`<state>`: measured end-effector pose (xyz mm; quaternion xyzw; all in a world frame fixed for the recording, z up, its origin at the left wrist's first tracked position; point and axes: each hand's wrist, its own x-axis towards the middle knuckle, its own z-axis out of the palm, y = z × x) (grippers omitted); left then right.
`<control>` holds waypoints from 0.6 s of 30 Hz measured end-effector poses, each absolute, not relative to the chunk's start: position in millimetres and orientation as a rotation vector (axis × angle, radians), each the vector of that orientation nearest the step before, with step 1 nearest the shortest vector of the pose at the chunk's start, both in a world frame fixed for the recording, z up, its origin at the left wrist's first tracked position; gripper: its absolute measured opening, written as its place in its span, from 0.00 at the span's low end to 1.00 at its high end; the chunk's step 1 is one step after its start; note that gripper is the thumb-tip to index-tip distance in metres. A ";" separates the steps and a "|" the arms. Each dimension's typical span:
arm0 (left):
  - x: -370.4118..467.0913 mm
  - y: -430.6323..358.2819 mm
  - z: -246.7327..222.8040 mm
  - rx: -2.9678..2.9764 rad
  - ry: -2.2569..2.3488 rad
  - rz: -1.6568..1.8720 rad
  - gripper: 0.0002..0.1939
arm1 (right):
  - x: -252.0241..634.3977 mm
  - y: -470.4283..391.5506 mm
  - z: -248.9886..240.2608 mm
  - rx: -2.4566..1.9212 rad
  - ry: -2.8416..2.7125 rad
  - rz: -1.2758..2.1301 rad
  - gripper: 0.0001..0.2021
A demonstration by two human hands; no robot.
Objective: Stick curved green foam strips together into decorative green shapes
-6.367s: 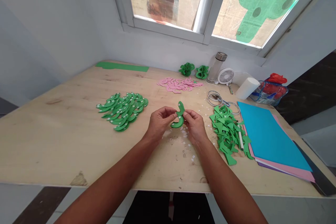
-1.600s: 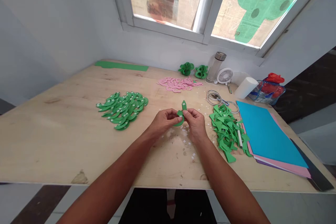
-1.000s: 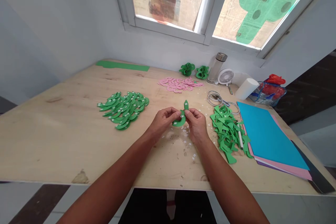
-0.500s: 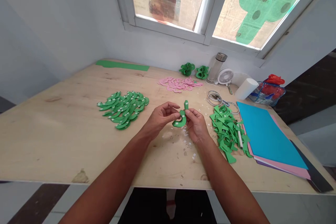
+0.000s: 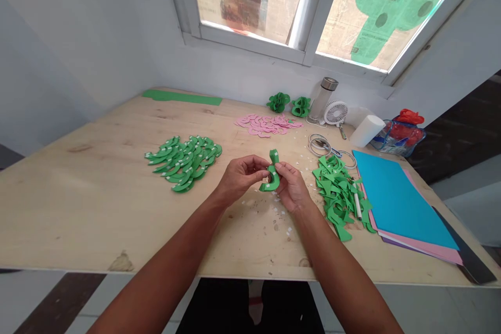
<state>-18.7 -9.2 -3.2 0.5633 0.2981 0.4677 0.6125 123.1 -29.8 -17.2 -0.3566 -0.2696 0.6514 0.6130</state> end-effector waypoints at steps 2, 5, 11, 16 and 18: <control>-18.5 -8.7 -5.1 1.318 0.711 1.094 0.13 | 122.6 -30.1 -16.0 -0.837 -0.631 1.495 0.09; -19.2 -8.3 -5.7 1.337 0.714 1.087 0.14 | 122.6 -30.2 -16.0 -0.855 -0.637 1.472 0.10; -22.9 -8.0 -0.2 1.302 0.746 1.003 0.15 | 122.3 -28.9 -20.5 -0.862 -0.658 1.431 0.10; -22.7 -6.2 -1.4 1.267 0.840 0.965 0.12 | 119.5 -28.9 -21.4 -0.938 -0.706 1.336 0.11; -22.2 -5.7 -2.6 1.261 0.860 0.961 0.12 | 118.7 -29.4 -21.6 -0.978 -0.758 1.285 0.11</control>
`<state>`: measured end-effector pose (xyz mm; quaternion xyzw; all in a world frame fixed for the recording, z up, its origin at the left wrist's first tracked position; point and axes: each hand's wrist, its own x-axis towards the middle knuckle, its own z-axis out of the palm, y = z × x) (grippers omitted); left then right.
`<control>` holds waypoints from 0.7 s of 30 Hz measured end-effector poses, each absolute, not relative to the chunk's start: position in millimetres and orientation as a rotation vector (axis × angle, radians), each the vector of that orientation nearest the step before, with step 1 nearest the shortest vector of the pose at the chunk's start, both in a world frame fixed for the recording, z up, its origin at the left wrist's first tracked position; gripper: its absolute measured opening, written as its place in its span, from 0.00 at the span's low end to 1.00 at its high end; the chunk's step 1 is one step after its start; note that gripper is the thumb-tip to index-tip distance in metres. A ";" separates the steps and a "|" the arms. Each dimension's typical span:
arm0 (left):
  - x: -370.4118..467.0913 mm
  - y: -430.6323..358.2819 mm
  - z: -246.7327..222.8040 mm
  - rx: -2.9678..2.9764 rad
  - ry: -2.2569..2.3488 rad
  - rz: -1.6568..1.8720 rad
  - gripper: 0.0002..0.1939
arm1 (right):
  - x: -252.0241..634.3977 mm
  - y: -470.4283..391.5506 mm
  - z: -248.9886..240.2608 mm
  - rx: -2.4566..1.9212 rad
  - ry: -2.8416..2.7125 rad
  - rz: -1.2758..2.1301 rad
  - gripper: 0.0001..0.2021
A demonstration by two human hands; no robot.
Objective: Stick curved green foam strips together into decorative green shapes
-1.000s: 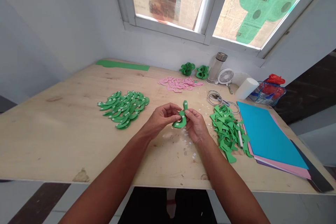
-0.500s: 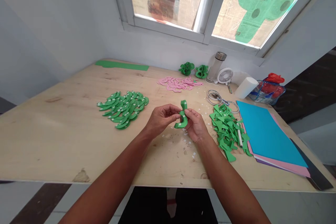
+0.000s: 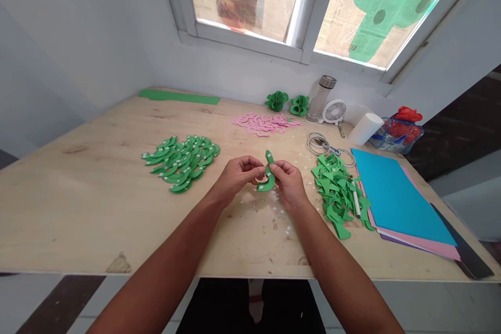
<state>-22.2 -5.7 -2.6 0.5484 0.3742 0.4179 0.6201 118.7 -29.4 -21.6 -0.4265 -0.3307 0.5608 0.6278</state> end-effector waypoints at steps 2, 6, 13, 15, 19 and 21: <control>-21.7 -5.8 -3.5 1.256 0.874 0.957 0.12 | 118.3 -29.8 -22.1 -1.022 -0.812 1.244 0.11; -19.8 -7.1 -4.0 1.253 0.908 0.964 0.10 | 117.8 -29.6 -24.1 -1.072 -0.874 1.202 0.11; -19.8 -3.9 -7.7 1.143 0.976 1.111 0.14 | 117.9 -26.9 -28.1 -1.079 -0.924 1.207 0.15; -20.4 -2.1 -9.1 1.105 0.988 1.157 0.15 | 117.8 -27.5 -27.3 -1.118 -0.974 1.184 0.13; -20.4 -1.1 -9.8 1.076 0.994 1.203 0.14 | 115.8 -29.1 -26.1 -1.134 -1.049 1.167 0.13; -19.8 -1.6 -9.6 1.084 0.991 1.217 0.14 | 114.8 -28.6 -27.8 -1.123 -1.064 1.170 0.13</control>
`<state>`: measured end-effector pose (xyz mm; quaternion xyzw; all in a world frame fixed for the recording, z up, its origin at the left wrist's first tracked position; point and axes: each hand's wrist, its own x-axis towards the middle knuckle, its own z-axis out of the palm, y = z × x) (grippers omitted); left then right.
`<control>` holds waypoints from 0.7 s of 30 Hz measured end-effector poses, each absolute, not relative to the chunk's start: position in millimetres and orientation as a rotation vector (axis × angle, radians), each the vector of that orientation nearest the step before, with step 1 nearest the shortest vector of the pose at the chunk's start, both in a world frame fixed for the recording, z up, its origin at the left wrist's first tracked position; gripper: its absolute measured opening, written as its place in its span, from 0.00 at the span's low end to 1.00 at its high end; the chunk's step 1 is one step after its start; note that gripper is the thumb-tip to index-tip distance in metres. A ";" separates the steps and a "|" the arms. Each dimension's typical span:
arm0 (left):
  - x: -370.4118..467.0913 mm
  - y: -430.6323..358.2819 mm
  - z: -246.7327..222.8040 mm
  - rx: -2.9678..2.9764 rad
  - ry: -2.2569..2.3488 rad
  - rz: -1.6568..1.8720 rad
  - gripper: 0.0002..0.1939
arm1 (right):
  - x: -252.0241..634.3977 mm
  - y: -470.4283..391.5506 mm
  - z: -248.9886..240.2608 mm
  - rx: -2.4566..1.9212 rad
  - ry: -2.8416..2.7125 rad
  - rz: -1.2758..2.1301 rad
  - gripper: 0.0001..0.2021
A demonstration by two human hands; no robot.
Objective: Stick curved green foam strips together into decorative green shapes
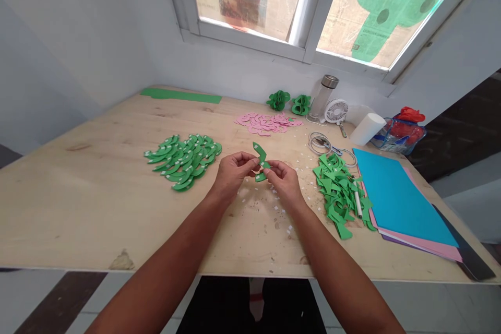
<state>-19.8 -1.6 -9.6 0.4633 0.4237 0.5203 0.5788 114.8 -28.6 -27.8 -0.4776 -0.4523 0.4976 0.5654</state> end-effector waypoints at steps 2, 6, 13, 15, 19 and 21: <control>-19.2 -2.1 -9.4 1.112 0.994 1.221 0.13 | 114.5 -27.3 -30.5 -1.118 -1.068 1.163 0.14; -18.5 -2.2 -9.8 1.153 1.007 1.217 0.13 | 115.0 -25.7 -33.8 -1.120 -1.064 1.158 0.14; -19.4 -1.9 -10.4 0.983 0.947 1.175 0.14 | 114.6 -27.4 -30.8 -1.074 -1.056 1.204 0.13; -19.7 -2.0 -10.2 0.963 0.931 1.154 0.14 | 114.1 -27.7 -29.8 -1.072 -1.038 1.209 0.13; -19.6 -2.9 -9.7 1.006 0.915 1.089 0.16 | 114.3 -28.0 -26.6 -1.084 -0.956 1.173 0.13; -19.4 -4.1 -9.1 1.062 0.884 1.062 0.16 | 115.6 -27.8 -25.3 -1.080 -0.907 1.147 0.12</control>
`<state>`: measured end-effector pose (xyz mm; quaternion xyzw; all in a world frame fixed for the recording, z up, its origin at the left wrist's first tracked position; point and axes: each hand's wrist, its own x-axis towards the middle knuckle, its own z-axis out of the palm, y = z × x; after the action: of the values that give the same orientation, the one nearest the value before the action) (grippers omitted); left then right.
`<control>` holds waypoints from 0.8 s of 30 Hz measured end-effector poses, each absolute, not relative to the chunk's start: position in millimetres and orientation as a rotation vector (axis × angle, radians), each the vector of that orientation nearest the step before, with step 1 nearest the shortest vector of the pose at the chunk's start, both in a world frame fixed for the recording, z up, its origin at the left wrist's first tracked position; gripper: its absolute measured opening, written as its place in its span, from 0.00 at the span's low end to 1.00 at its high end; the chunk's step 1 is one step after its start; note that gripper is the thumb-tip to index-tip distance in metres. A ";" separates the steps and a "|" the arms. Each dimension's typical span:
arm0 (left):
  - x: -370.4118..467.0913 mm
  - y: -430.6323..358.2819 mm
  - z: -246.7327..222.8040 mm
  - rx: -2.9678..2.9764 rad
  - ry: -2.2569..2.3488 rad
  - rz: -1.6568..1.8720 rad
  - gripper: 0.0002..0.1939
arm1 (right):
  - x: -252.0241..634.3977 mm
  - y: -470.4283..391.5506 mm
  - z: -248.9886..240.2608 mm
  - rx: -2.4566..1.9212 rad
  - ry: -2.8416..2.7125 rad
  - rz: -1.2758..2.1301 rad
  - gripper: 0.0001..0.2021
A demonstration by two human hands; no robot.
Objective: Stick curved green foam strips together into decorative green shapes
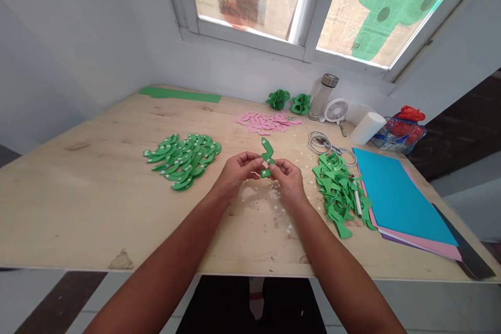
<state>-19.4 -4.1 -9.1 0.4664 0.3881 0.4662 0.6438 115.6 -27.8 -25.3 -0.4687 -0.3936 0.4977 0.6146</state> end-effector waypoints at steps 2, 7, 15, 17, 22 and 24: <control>-19.5 -5.9 -7.8 1.153 0.828 1.047 0.17 | 117.2 -27.4 -24.9 -1.064 -0.870 1.129 0.11; -20.5 -9.3 -4.4 1.411 0.723 0.994 0.16 | 120.3 -26.9 -24.7 -0.960 -0.777 1.212 0.11; -21.4 -6.9 -6.4 1.618 0.643 1.074 0.11 | 122.3 -28.2 -21.3 -0.778 -0.639 1.439 0.08; -21.5 -6.9 -6.4 1.623 0.626 1.088 0.10 | 122.8 -28.5 -20.9 -0.751 -0.616 1.472 0.08; -22.2 -7.5 -6.4 1.612 0.599 1.107 0.10 | 123.0 -29.8 -19.3 -0.701 -0.589 1.533 0.08; -22.3 -7.8 -6.1 1.613 0.592 1.118 0.10 | 122.8 -29.9 -19.1 -0.682 -0.580 1.553 0.08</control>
<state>-22.3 -7.8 -6.1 0.6724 0.2470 0.4663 0.5191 122.8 -29.9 -19.1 -0.2971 -0.2526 0.6766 0.6246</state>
